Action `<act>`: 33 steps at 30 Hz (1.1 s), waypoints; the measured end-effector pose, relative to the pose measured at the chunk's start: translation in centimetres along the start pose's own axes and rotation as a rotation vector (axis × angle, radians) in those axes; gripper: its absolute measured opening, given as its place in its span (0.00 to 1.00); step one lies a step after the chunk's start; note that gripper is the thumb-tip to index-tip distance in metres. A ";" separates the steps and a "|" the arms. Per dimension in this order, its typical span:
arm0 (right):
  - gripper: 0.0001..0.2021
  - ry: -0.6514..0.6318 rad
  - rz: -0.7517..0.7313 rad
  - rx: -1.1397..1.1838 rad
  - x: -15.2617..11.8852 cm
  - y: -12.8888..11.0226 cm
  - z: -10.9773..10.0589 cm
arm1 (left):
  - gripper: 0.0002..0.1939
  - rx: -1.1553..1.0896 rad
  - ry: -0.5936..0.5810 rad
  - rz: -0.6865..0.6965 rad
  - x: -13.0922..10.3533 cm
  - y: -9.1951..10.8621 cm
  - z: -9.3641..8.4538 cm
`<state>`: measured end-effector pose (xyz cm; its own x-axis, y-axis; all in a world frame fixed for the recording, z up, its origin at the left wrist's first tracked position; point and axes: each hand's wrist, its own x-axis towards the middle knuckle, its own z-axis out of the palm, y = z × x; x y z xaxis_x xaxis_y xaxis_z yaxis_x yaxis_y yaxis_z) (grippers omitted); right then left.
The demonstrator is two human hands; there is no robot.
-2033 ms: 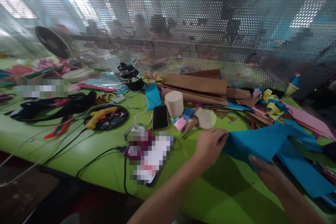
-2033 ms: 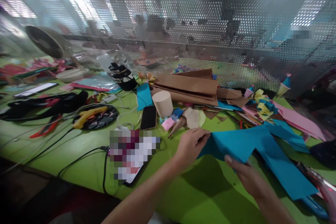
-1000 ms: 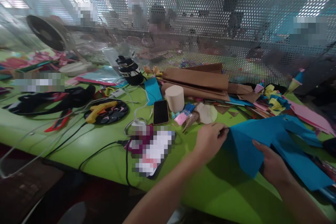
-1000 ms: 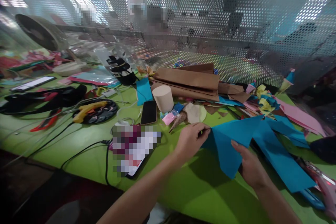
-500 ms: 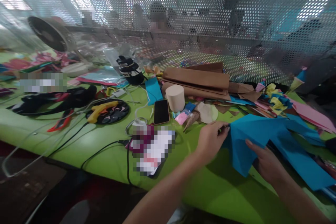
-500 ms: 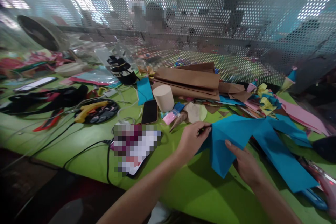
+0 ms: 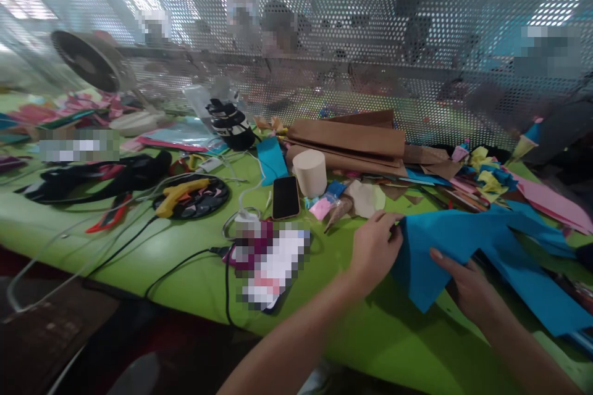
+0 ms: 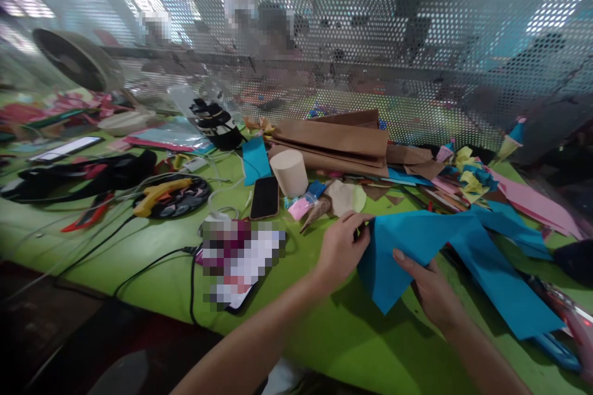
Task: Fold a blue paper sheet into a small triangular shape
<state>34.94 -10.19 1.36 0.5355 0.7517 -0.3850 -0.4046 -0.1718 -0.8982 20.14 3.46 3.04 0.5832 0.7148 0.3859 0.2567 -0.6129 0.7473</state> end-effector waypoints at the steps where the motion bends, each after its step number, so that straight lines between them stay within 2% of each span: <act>1: 0.21 0.023 0.005 0.005 0.1 0.0 -0.1 | 0.14 0.050 0.011 0.017 -0.1 0.0 0.1; 5: 0.21 0.058 -0.016 0.032 0.6 -0.1 -0.4 | 0.13 0.215 0.037 0.106 -0.3 0.0 0.3; 9: 0.20 0.048 -0.057 0.019 0.9 0.0 -0.5 | 0.11 0.239 0.040 0.139 -0.3 0.2 0.4; 16: 0.22 0.031 -0.041 0.052 0.4 -0.3 -0.4 | 0.06 0.224 0.043 0.117 -0.2 0.1 0.3; 23: 0.13 -0.084 -0.068 -0.028 -0.5 -0.7 0.8 | 0.05 0.285 0.059 0.070 -0.2 0.0 0.7; 26: 0.14 -0.093 -0.061 -0.020 -0.6 -0.7 1.2 | 0.05 0.209 0.058 0.021 -0.2 0.2 0.7; 29: 0.19 -0.055 -0.035 0.025 -0.6 -0.8 1.3 | 0.06 0.049 0.060 -0.025 -0.1 0.4 0.5; 33: 0.19 -0.056 -0.013 0.046 -0.4 -0.6 1.0 | 0.08 -0.120 0.020 -0.068 0.1 0.5 0.2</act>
<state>34.24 -9.71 2.22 0.4994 0.7882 -0.3597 -0.4318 -0.1335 -0.8920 20.54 3.14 3.37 0.5521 0.7606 0.3416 0.2002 -0.5186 0.8312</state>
